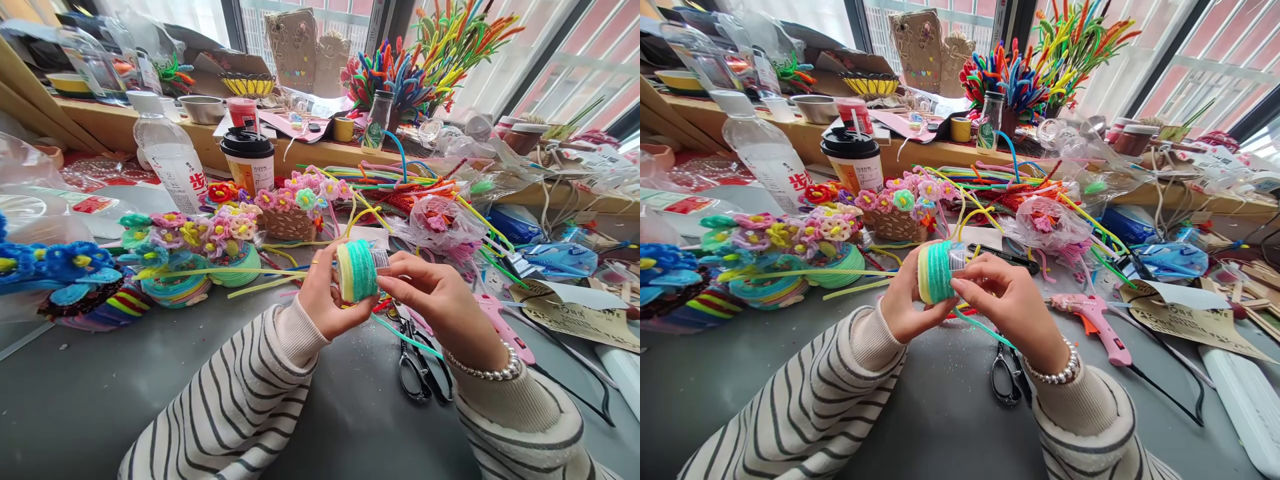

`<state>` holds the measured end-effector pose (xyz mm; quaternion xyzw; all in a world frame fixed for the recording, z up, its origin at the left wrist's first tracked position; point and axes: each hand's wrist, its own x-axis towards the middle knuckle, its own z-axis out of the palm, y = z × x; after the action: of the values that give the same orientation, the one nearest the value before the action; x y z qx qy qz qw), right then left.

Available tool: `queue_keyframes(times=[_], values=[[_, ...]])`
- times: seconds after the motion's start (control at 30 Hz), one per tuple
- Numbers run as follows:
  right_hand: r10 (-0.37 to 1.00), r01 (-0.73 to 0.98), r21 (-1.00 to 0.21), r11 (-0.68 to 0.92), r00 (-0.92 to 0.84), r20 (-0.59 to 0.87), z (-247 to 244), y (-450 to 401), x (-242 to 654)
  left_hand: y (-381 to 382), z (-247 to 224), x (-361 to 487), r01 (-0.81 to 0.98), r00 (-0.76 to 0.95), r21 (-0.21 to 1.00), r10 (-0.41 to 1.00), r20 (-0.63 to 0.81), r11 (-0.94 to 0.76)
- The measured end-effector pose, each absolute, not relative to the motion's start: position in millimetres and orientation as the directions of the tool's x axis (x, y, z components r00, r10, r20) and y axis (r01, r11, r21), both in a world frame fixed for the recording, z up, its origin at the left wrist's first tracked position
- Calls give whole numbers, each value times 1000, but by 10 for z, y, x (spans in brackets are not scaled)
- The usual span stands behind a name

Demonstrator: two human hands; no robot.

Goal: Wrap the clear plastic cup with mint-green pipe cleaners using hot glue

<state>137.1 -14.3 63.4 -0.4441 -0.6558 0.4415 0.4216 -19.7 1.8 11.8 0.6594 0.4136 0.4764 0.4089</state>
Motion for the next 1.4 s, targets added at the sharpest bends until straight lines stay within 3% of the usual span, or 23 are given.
queue_keyframes(times=[0.43, 0.77, 1.0, 1.4], values=[[954, 253, -933, 257, -220, 204, 614, -147, 1373, -3, 162, -162, 208, 192, 927, 943, 273, -311], [900, 362, -824, 436, -200, 388, 605, -192, 1344, -41, 186, -159, 151, 168, 938, 944, 285, -311], [899, 364, -823, 437, -203, 388, 618, -199, 1349, -23, 178, -156, 102, 201, 942, 934, 294, -319], [889, 403, -793, 456, -237, 391, 658, -198, 1381, -11, 135, -149, 168, 176, 895, 906, 384, -412]])
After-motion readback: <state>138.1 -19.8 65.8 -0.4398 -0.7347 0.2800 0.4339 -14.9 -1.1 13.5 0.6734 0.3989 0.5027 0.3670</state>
